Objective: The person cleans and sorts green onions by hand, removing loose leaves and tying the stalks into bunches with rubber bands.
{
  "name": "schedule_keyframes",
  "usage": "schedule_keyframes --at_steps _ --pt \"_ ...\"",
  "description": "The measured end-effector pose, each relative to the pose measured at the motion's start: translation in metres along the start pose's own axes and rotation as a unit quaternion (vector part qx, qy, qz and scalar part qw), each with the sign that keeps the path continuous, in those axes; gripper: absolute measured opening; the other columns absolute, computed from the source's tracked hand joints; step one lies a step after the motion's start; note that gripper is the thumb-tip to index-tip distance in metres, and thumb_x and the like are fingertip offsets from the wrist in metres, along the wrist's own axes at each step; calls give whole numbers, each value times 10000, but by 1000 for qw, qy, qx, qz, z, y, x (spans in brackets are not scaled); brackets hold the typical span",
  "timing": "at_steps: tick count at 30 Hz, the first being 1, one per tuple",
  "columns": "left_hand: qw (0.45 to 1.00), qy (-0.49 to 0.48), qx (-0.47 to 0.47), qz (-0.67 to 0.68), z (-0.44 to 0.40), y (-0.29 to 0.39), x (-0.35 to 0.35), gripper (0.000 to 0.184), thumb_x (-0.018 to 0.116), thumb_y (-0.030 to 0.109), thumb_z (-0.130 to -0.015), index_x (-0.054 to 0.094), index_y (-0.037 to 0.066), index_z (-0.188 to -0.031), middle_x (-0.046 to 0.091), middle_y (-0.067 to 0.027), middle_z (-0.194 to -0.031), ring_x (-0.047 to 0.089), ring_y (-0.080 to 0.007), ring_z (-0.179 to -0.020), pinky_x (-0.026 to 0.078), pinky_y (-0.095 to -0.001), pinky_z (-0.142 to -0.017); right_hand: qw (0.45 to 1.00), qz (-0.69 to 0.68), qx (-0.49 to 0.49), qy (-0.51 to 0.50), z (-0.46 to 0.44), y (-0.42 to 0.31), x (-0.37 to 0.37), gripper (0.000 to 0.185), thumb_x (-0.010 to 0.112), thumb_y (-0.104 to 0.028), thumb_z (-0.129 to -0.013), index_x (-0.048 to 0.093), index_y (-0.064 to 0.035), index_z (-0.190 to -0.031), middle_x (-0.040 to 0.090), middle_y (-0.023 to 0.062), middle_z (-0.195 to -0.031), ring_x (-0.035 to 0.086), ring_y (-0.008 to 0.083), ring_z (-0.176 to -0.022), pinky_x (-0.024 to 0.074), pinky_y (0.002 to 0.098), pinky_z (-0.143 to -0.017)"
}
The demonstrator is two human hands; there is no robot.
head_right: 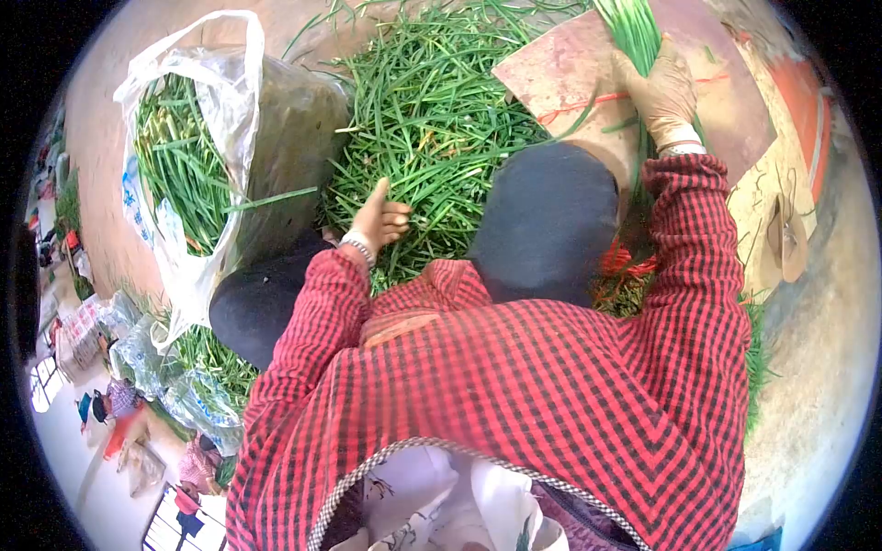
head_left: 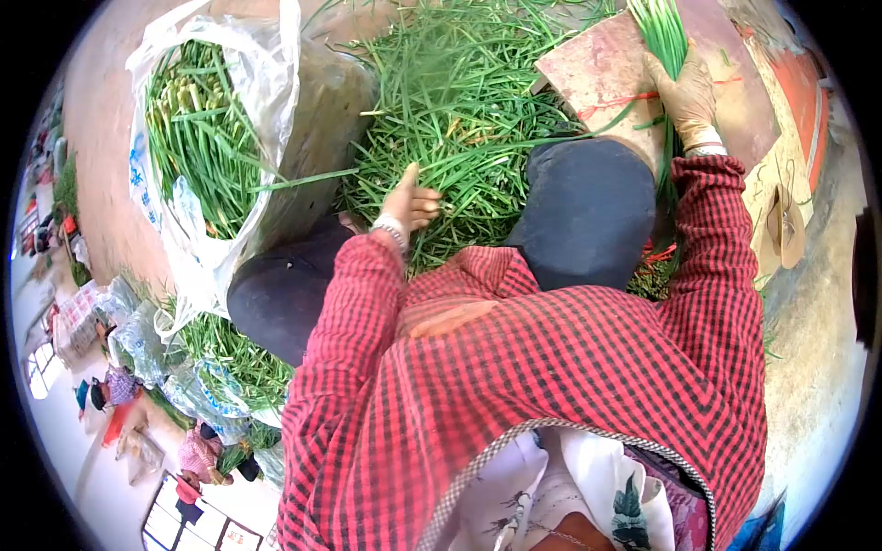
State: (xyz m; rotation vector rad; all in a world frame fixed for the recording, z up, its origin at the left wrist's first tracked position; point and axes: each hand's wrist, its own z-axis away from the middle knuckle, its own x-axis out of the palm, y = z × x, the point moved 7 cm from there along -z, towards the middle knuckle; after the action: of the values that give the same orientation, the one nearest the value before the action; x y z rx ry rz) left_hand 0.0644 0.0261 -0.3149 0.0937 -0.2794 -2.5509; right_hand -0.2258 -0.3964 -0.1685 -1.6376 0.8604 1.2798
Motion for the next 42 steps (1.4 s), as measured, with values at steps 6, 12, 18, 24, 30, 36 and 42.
schedule_keyframes --at_steps 6,12,18,24,30,36,42 --pt "996 -67 -12 51 -46 19 66 542 359 492 -983 625 40 -1119 650 -39 -785 592 -156 -652 469 -279 -608 1000 -4 15 -10 -7 -17 1 956 619 -595 -783 335 77 -1402 500 299 -1306 478 396 -1240 372 434 -1043" --pt "988 66 79 -119 -30 17 -3 465 455 424 -967 689 25 -1011 716 -101 -865 660 -210 -665 515 -342 -636 984 -91 -47 -144 -9 -27 -4 809 720 -408 -791 370 50 -1358 534 254 -1254 527 356 -1174 411 397 -994" --pt "894 88 364 -247 186 75 -63 422 572 416 -936 704 20 -1003 698 -67 -773 633 -115 -667 497 -249 -620 983 -111 -142 -40 -46 -148 -78 682 693 -208 -850 367 26 -1401 510 192 -1346 475 278 -1269 362 329 -1060" --pt "696 279 637 180 305 87 -199 168 634 130 -923 683 37 -1055 667 0 -749 565 -44 -637 451 -181 -590 785 -372 -492 -54 65 -416 -131 436 659 -206 -846 558 -21 -1228 588 154 -1227 549 278 -1175 424 342 -1012" --pt "654 427 615 -108 254 97 -221 584 787 294 -768 568 8 -1228 563 -148 -1250 532 -277 -1148 414 -379 -1014 830 -214 -504 -105 108 -485 -66 373 615 -160 -827 584 -39 -1180 513 166 -1306 532 333 -1170 446 399 -980" --pt "621 482 616 -54 227 119 -239 613 790 335 -754 567 25 -1233 571 -146 -1172 539 -302 -1105 420 -405 -981 823 -201 -516 -128 93 -457 -60 286 615 -118 -830 629 -50 -1108 560 156 -1252 577 314 -1103 466 371 -943" --pt "582 490 636 -127 255 185 -262 936 792 489 -703 408 -40 -1372 447 -236 -1380 415 -342 -1301 322 -401 -1092 846 -346 -343 -218 38 -506 -83 494 631 -239 -853 535 20 -1262 628 210 -1120 609 271 -1059 481 343 -899"
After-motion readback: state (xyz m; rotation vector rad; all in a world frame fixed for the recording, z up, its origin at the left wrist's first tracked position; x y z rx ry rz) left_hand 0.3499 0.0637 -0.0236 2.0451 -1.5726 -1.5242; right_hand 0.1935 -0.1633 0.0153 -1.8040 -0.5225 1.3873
